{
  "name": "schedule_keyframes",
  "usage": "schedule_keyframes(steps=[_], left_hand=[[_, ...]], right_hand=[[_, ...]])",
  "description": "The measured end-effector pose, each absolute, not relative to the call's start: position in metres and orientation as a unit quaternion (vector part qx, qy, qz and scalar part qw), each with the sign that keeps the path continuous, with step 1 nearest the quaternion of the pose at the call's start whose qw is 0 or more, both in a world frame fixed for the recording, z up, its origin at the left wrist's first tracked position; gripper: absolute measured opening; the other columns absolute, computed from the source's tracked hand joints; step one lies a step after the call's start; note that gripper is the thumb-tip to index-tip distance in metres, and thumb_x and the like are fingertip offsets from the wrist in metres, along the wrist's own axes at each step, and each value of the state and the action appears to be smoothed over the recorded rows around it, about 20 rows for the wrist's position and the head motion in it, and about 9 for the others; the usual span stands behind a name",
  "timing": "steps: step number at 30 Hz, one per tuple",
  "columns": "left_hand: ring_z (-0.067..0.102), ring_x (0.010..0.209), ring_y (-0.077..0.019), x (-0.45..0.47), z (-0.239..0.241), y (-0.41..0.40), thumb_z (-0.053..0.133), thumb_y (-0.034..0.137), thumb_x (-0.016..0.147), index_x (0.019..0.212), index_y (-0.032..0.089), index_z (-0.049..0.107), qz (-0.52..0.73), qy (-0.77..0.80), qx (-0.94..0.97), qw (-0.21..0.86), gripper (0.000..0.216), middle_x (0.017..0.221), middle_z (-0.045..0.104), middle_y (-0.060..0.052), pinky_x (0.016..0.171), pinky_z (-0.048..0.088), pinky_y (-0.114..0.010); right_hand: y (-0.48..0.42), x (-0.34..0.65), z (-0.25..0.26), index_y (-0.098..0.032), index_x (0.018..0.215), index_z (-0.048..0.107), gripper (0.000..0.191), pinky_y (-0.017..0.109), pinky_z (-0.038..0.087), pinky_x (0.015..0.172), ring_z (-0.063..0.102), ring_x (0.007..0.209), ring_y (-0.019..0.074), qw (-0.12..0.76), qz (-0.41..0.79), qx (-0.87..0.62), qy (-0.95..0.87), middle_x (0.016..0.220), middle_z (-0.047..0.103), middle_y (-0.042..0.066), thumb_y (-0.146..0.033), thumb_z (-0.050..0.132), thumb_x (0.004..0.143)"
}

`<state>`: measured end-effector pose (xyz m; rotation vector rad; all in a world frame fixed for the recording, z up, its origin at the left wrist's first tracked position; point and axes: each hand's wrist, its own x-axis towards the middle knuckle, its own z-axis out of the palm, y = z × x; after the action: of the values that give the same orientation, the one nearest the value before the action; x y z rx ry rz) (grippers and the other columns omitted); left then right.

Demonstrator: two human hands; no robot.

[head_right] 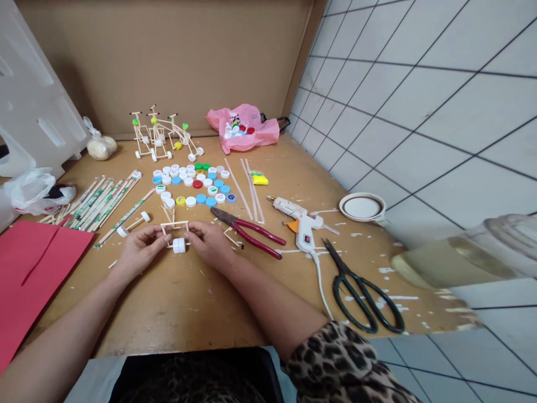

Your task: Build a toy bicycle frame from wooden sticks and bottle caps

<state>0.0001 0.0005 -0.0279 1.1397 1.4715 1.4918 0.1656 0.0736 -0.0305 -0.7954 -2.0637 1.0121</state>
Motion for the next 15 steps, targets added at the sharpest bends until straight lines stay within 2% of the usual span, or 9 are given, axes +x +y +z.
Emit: schedule_keyframes(steps=[5, 11, 15], left_hand=[[0.058, 0.054, -0.0121, -0.0018, -0.0294, 0.0010, 0.079, 0.038, 0.059, 0.073, 0.016, 0.075, 0.583, 0.577, 0.447, 0.357, 0.026, 0.063, 0.072, -0.003, 0.050, 0.045, -0.020], [0.056, 0.053, -0.0123, -0.0023, -0.0334, 0.0025, 0.079, 0.038, 0.059, 0.068, 0.017, 0.076, 0.581, 0.569, 0.452, 0.367, 0.023, 0.058, 0.068, -0.001, 0.050, 0.045, -0.021], [0.056, 0.053, -0.0121, -0.0018, -0.0319, 0.0023, 0.078, 0.036, 0.059, 0.070, 0.017, 0.076, 0.578, 0.573, 0.450, 0.368, 0.022, 0.059, 0.068, -0.001, 0.052, 0.045, -0.021]], right_hand=[[0.0772, 0.1669, -0.0274, -0.018, 0.074, 0.067, 0.013, 0.024, 0.041, 0.061, 0.055, 0.065, 0.0136, 0.356, 0.339, -0.291, -0.821, 0.069, 0.064, 0.003, -0.020, 0.057, 0.083], [0.0737, 0.1658, -0.0314, -0.017, 0.080, 0.068, 0.014, 0.021, 0.038, 0.053, 0.048, 0.054, 0.0103, 0.335, 0.400, -0.309, -0.795, 0.063, 0.062, -0.001, -0.023, 0.056, 0.084], [0.0744, 0.1660, -0.0302, -0.017, 0.078, 0.067, 0.014, 0.022, 0.039, 0.055, 0.051, 0.059, 0.0115, 0.350, 0.377, -0.304, -0.802, 0.066, 0.063, 0.001, -0.023, 0.056, 0.084]])
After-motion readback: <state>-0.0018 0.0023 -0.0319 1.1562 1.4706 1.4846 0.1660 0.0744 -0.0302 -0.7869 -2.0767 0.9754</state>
